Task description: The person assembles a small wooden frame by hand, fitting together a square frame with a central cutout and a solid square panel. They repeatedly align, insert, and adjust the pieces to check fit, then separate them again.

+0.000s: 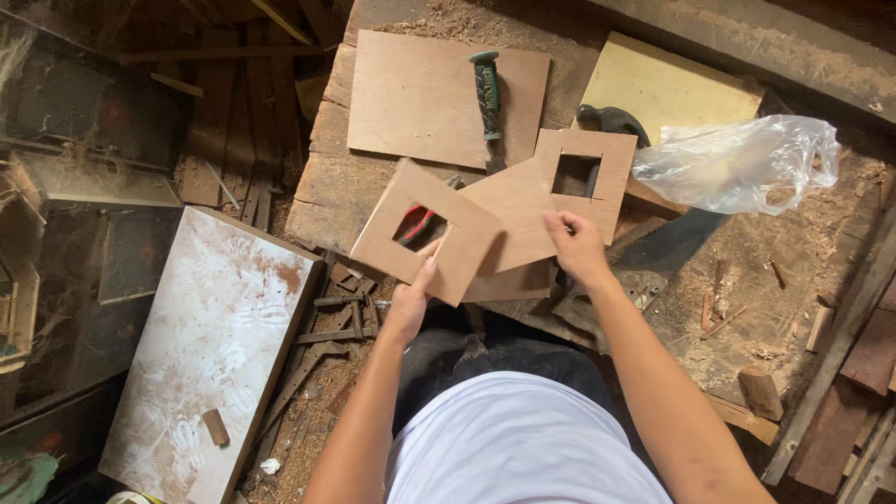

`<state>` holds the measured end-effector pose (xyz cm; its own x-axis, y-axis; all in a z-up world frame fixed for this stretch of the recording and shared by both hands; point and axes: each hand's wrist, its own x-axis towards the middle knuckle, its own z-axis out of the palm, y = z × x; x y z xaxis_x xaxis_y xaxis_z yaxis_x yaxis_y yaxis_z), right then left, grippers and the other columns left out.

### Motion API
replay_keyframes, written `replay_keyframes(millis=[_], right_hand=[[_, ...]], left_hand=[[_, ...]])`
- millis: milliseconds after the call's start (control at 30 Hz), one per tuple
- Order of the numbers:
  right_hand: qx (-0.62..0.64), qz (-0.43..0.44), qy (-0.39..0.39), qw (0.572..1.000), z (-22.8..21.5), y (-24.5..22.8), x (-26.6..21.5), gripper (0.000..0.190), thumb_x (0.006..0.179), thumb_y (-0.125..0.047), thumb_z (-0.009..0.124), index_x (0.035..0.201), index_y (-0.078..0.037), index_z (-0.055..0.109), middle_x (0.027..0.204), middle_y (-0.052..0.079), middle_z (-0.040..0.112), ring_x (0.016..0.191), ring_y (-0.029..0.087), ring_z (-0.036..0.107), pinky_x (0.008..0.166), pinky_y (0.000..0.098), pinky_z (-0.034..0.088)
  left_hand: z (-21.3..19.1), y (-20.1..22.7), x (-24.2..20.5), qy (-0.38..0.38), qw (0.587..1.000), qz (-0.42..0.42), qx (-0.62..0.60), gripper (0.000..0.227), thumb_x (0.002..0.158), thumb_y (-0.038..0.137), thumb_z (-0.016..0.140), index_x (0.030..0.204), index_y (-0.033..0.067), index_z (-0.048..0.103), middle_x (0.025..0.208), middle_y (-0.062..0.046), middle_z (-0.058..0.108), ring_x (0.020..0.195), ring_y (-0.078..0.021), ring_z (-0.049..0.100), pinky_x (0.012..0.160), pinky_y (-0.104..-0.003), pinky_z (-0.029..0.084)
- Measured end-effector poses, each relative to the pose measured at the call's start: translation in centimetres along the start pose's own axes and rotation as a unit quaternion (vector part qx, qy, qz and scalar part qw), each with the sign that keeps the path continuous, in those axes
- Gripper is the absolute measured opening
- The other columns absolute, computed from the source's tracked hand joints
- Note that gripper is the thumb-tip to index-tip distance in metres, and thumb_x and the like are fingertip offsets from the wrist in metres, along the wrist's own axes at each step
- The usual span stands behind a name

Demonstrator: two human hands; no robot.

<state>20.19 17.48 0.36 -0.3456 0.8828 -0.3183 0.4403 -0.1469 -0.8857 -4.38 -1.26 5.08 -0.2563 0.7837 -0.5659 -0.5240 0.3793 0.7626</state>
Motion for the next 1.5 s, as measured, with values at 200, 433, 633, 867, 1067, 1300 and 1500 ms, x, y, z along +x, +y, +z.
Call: replay_keyframes(millis=[200,433,633,867,1067,1300,1500], right_hand=[[-0.062,-0.014,0.058,0.996,-5.6,0.1,-0.5,0.032,0.103,-0.033,0.069,0.095,-0.002,0.074,0.07,-0.004,0.056,0.066,0.006,0.046,0.059,0.0257,0.038],[-0.116,-0.059,-0.041,0.991,-8.8,-2.7,-0.8,0.032,0.098,-0.031,0.071,0.097,0.001,0.074,0.075,0.0,0.065,0.069,0.007,0.054,0.062,0.027,0.045],[-0.249,0.061,-0.139,0.957,-7.7,-5.8,-1.5,0.035,0.093,-0.039,0.069,0.099,-0.007,0.08,0.071,0.01,0.072,0.062,0.018,0.061,0.061,0.0348,0.049],[-0.291,0.005,-0.116,0.95,-6.9,-7.3,-1.6,0.037,0.089,-0.042,0.073,0.097,-0.006,0.08,0.082,0.015,0.075,0.071,0.029,0.071,0.068,0.0401,0.054],[-0.316,-0.039,-0.077,0.945,-6.0,-7.6,-1.5,0.039,0.087,-0.043,0.075,0.094,-0.005,0.079,0.09,0.015,0.075,0.082,0.035,0.07,0.075,0.0441,0.054],[-0.364,-0.057,-0.112,0.923,-4.6,-6.9,-1.8,0.038,0.087,-0.043,0.074,0.095,-0.006,0.077,0.092,0.017,0.073,0.087,0.039,0.068,0.077,0.0478,0.053],[-0.325,-0.058,-0.112,0.937,-3.8,-6.2,-1.2,0.036,0.089,-0.04,0.073,0.093,-0.005,0.077,0.091,0.018,0.072,0.086,0.038,0.067,0.076,0.0472,0.052]], left_hand=[[1.4,-2.3,-0.8,0.097,0.942,0.192,0.259,0.055,0.11,0.028,0.041,0.158,0.0022,0.033,0.16,-0.02,0.041,0.146,-0.0277,0.041,0.12,-0.04,0.031],[3.4,-6.0,-1.1,0.037,0.926,0.261,0.272,0.064,0.107,0.016,0.048,0.161,-0.0007,0.018,0.164,-0.029,0.026,0.153,-0.0381,0.028,0.123,-0.043,0.026],[3.9,-5.1,-1.8,0.055,0.899,0.211,0.38,0.067,0.102,0.017,0.05,0.161,-0.0005,0.024,0.144,-0.029,0.052,0.131,-0.0431,0.054,0.114,-0.044,0.041],[2.8,-6.8,-1.1,0.069,0.885,0.259,0.38,0.059,0.104,0.014,0.051,0.155,-0.0055,0.029,0.141,-0.034,0.053,0.129,-0.0456,0.057,0.107,-0.044,0.047],[2.6,-8.3,-0.8,0.122,0.908,0.165,0.366,0.027,0.104,0.012,0.054,0.123,-0.006,0.057,0.105,-0.032,0.063,0.097,-0.0437,0.065,0.087,-0.049,0.052],[3.9,-7.7,-1.2,0.142,0.875,0.266,0.379,0.013,0.1,0.005,0.058,0.11,-0.0031,0.059,0.09,-0.028,0.061,0.082,-0.0468,0.06,0.073,-0.052,0.048],[5.3,-5.4,-1.4,0.171,0.897,0.124,0.388,0.052,0.096,0.009,0.057,0.148,0.0083,0.049,0.089,-0.029,0.064,0.085,-0.0464,0.064,0.076,-0.05,0.05]])
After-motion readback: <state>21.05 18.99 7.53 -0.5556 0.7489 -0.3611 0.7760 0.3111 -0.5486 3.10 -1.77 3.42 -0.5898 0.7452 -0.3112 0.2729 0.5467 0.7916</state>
